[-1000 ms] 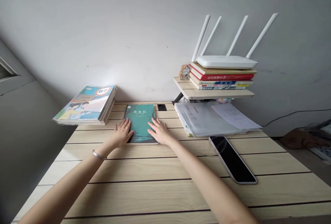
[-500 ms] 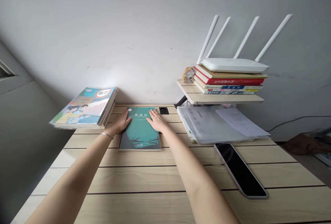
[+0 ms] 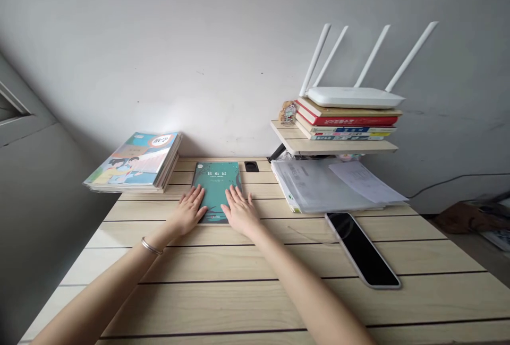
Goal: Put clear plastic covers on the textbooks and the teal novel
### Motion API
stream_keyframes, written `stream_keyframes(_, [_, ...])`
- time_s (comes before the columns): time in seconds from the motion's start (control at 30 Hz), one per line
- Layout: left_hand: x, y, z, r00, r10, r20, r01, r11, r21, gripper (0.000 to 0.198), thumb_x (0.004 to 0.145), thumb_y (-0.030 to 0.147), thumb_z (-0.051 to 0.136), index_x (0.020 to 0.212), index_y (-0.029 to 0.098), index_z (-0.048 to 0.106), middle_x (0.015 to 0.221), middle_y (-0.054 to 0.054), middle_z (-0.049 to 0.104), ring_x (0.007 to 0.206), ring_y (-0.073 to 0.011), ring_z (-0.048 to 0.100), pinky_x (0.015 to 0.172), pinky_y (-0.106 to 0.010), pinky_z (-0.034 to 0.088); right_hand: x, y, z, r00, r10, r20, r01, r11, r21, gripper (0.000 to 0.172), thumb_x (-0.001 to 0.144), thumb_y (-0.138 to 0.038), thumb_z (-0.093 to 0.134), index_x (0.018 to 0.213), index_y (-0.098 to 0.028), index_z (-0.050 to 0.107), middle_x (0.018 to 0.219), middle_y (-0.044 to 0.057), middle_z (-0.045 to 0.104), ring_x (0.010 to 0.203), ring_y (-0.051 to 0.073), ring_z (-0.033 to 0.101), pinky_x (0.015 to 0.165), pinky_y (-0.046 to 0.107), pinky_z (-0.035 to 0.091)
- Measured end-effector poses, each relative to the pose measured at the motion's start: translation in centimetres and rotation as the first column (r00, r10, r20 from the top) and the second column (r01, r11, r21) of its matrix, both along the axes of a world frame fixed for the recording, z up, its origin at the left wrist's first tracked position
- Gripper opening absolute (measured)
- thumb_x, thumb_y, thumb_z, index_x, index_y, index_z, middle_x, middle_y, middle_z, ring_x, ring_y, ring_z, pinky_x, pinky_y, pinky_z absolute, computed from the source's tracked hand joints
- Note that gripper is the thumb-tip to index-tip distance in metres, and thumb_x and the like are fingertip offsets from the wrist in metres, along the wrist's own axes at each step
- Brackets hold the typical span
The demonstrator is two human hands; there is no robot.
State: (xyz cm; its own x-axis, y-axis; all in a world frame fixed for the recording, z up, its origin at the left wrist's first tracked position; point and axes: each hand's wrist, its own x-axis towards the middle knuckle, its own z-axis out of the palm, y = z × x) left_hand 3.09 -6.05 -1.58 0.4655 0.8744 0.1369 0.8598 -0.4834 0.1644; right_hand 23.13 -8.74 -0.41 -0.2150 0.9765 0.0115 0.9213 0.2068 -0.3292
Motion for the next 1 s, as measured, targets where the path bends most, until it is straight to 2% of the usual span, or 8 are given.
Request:
stream_keyframes(0.13, [-1.4, -0.3, 1.1, 0.959, 0.158, 0.233, -0.122, 0.979, -0.165, 0.054, 0.09, 0.035, 0.041, 0.139, 0.012, 0.039, 0.153, -0.015, 0.022, 0.141, -0.0268, 0.023, 0.114, -0.046, 0.017, 3.4, 0.3, -0.7, 0.933, -0.112, -0.341, 0.101, 0.994, -0.052, 0.053, 0.091, -0.037, 0.044, 0.14, -0.019, 0.042, 0.154, 0.008, 0.024, 0.142, 0.025, 0.018, 0.116, 0.05, 0.011])
stream_keyframes(0.17, [-1.5, -0.2, 1.7, 0.898, 0.242, 0.367, -0.153, 0.955, -0.254, 0.05, 0.087, 0.031, 0.046, 0.134, 0.014, 0.047, 0.152, -0.014, 0.027, 0.14, -0.0267, 0.025, 0.114, -0.043, 0.019, 4.1, 0.5, -0.7, 0.869, -0.187, -0.457, 0.169, 0.982, -0.081, 0.05, 0.088, -0.033, 0.048, 0.137, -0.018, 0.047, 0.151, 0.01, 0.03, 0.14, 0.024, 0.025, 0.115, 0.047, 0.017])
stream_keyframes(0.27, [-2.0, 0.6, 3.4, 0.579, 0.525, 0.624, -0.164, 0.825, -0.542, 0.033, 0.078, 0.026, 0.057, 0.108, 0.016, 0.063, 0.132, -0.015, 0.056, 0.126, -0.0281, 0.048, 0.101, -0.037, 0.041, 5.5, 0.9, -0.7, 0.659, -0.388, -0.644, 0.332, 0.919, -0.214, 0.046, 0.085, -0.022, 0.05, 0.13, -0.012, 0.052, 0.136, 0.016, 0.051, 0.123, 0.023, 0.052, 0.103, 0.039, 0.043])
stream_keyframes(0.37, [-2.2, 1.7, 4.8, 0.436, 0.653, 0.62, -0.132, 0.727, -0.674, 0.023, 0.072, 0.026, 0.063, 0.091, 0.013, 0.063, 0.089, -0.013, 0.069, 0.086, -0.0231, 0.068, 0.075, -0.032, 0.054, 5.7, 1.2, -0.4, 0.593, -0.446, -0.671, 0.324, 0.894, -0.309, 0.045, 0.083, -0.02, 0.055, 0.127, -0.008, 0.054, 0.123, 0.018, 0.061, 0.101, 0.021, 0.066, 0.082, 0.032, 0.056])
stream_keyframes(0.47, [-2.0, 2.9, 5.3, 0.353, 0.727, 0.588, -0.095, 0.654, -0.751, 0.017, 0.065, 0.02, 0.071, 0.074, 0.012, 0.059, 0.064, -0.005, 0.062, 0.06, -0.0154, 0.063, 0.062, -0.028, 0.053, 5.1, 1.7, -0.5, 0.543, -0.473, -0.694, 0.317, 0.88, -0.352, 0.04, 0.078, -0.016, 0.062, 0.117, -0.011, 0.062, 0.117, 0.014, 0.066, 0.098, 0.02, 0.067, 0.073, 0.028, 0.058])
stream_keyframes(0.6, [-1.4, 4.1, 5.0, 0.276, 0.798, 0.536, -0.107, 0.58, -0.808, 0.022, 0.06, 0.017, 0.076, 0.062, 0.013, 0.055, 0.051, 0.001, 0.053, 0.049, -0.0108, 0.054, 0.053, -0.023, 0.047, 4.4, 2.5, -1.0, 0.495, -0.502, -0.709, 0.354, 0.862, -0.363, 0.033, 0.073, -0.013, 0.066, 0.106, -0.014, 0.069, 0.108, 0.011, 0.071, 0.097, 0.021, 0.068, 0.066, 0.025, 0.058])
stream_keyframes(0.77, [-0.6, 3.6, 5.0, 0.24, 0.822, 0.516, -0.046, 0.54, -0.84, 0.025, 0.057, 0.018, 0.081, 0.067, 0.013, 0.059, 0.048, 0.001, 0.052, 0.049, -0.0146, 0.056, 0.047, -0.024, 0.043, 4.6, 3.0, -1.5, 0.452, -0.513, -0.73, 0.404, 0.847, -0.346, 0.028, 0.068, -0.009, 0.068, 0.095, -0.013, 0.072, 0.099, 0.012, 0.073, 0.092, 0.022, 0.069, 0.069, 0.027, 0.057])
stream_keyframes(1.0, [1.8, 0.0, 5.0, 0.132, 0.763, 0.633, 0.23, 0.598, -0.768, 0.048, 0.072, 0.018, 0.067, 0.116, 0.023, 0.049, 0.08, -0.002, 0.065, 0.061, -0.0169, 0.064, 0.054, -0.029, 0.052, 4.5, 2.2, -1.4, 0.448, -0.465, -0.764, 0.433, 0.86, -0.27, 0.021, 0.069, -0.01, 0.065, 0.089, -0.014, 0.07, 0.095, 0.01, 0.073, 0.091, 0.02, 0.068, 0.086, 0.031, 0.051])
